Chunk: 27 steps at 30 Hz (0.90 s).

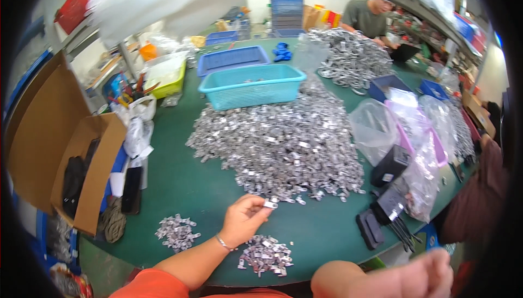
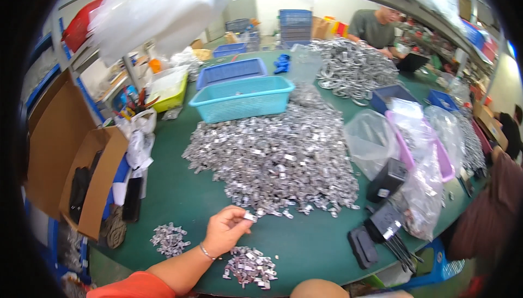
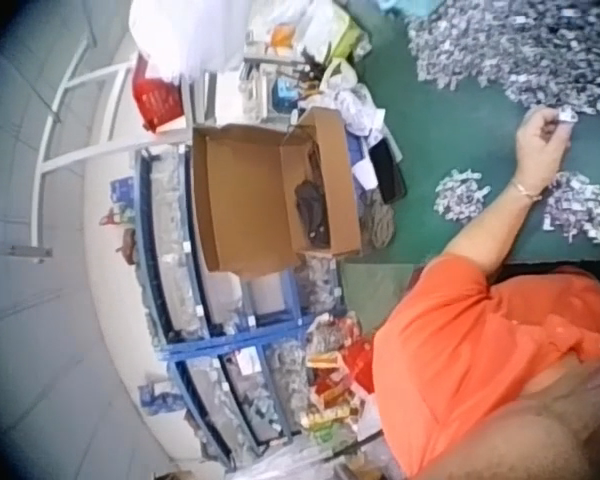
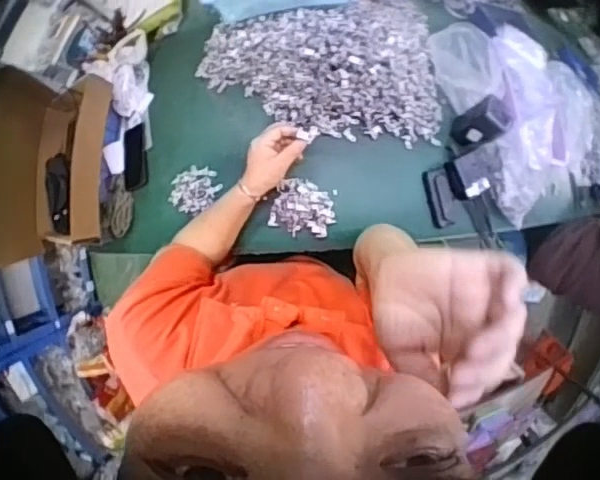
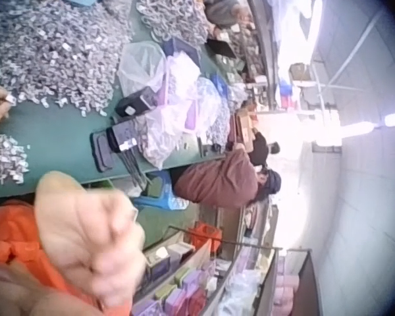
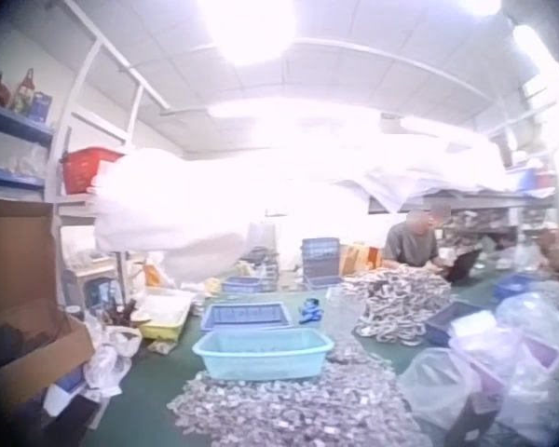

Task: The person puts down a phone and sorts metal brackets by hand, picking pieces from the table and organizing them into separate piles.

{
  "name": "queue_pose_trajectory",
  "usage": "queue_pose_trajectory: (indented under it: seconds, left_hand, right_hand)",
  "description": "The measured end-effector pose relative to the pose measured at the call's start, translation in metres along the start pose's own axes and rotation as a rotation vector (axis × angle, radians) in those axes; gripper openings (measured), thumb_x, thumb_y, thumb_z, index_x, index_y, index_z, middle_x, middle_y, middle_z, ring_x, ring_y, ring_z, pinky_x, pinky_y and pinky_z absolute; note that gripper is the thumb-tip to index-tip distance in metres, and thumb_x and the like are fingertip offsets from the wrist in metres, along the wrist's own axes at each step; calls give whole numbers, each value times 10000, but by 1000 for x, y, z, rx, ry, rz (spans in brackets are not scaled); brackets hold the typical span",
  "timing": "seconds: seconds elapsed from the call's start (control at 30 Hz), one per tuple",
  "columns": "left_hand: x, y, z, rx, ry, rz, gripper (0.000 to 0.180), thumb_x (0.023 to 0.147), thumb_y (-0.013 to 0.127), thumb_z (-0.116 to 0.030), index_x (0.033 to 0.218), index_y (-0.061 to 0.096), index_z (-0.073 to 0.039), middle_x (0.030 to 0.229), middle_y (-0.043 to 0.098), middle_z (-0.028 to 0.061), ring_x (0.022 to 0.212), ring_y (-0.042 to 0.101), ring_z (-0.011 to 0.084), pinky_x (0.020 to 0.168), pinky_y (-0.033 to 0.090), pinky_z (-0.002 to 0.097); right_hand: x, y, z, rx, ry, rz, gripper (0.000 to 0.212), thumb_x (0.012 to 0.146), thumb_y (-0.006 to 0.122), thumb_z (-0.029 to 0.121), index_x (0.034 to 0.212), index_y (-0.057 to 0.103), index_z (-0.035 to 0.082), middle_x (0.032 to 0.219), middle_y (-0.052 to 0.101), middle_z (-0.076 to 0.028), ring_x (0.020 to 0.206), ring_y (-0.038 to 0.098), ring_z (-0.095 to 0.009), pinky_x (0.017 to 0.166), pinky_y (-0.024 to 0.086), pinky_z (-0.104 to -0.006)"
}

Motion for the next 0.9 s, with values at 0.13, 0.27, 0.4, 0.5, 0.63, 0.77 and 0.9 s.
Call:
queue_pose_trajectory:
  seconds: [0.13,0.27,0.4,0.5,0.63,0.77,0.9]
  left_hand:
    - [-8,-33,-3,107,116,-68,145,840,675,-6,967,628,47,1007,587,63,799,649,121,659,537,224]
    - [-5,-35,5,87,91,-85,117,843,652,25,951,616,54,987,579,63,809,629,114,680,534,220]
    - [-4,-20,-1,-83,69,-43,82,845,609,71,920,589,42,904,595,51,752,624,100,666,537,226]
    - [-2,-23,-1,-51,54,-26,107,836,628,78,938,607,54,938,571,59,765,626,106,669,536,221]
    - [0,-18,-7,-47,105,-19,117,847,627,64,957,598,38,909,583,37,737,603,87,638,529,213]
    - [-1,-17,-5,-149,21,-49,168,847,639,50,1013,613,46,916,583,42,740,604,88,636,530,217]
    - [-2,-19,-3,-58,29,-23,215,845,646,44,1058,626,64,952,567,59,758,602,94,660,543,224]
  right_hand:
    - [-56,64,-74,107,647,653,111,815,572,4,911,618,35,834,586,-25,710,543,-161,578,399,-293]
    - [-164,57,-106,-287,659,1064,257,844,622,108,1090,610,32,1082,566,-123,986,552,-312,834,437,-395]
    - [-181,20,-110,-376,735,1153,235,827,661,81,1054,637,28,1023,610,-126,929,593,-313,814,474,-384]
    - [-188,18,-120,-231,872,1090,199,837,652,65,1032,644,27,956,628,-129,870,616,-299,760,494,-363]
    - [-186,14,-124,-265,860,1089,146,839,650,42,983,656,16,892,642,-133,817,628,-289,713,505,-348]
    - [-187,7,-131,-240,877,1047,137,837,653,33,972,668,13,886,648,-128,805,631,-274,707,508,-333]
    - [-193,6,-129,-231,962,1041,132,842,649,32,971,671,9,887,650,-125,803,632,-268,709,508,-330]
Point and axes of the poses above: each hand's wrist, its own x-axis towards the middle knuckle, its own y-axis out of the palm, z = x × y, the point moved 5 cm from there along x, towards the middle knuckle
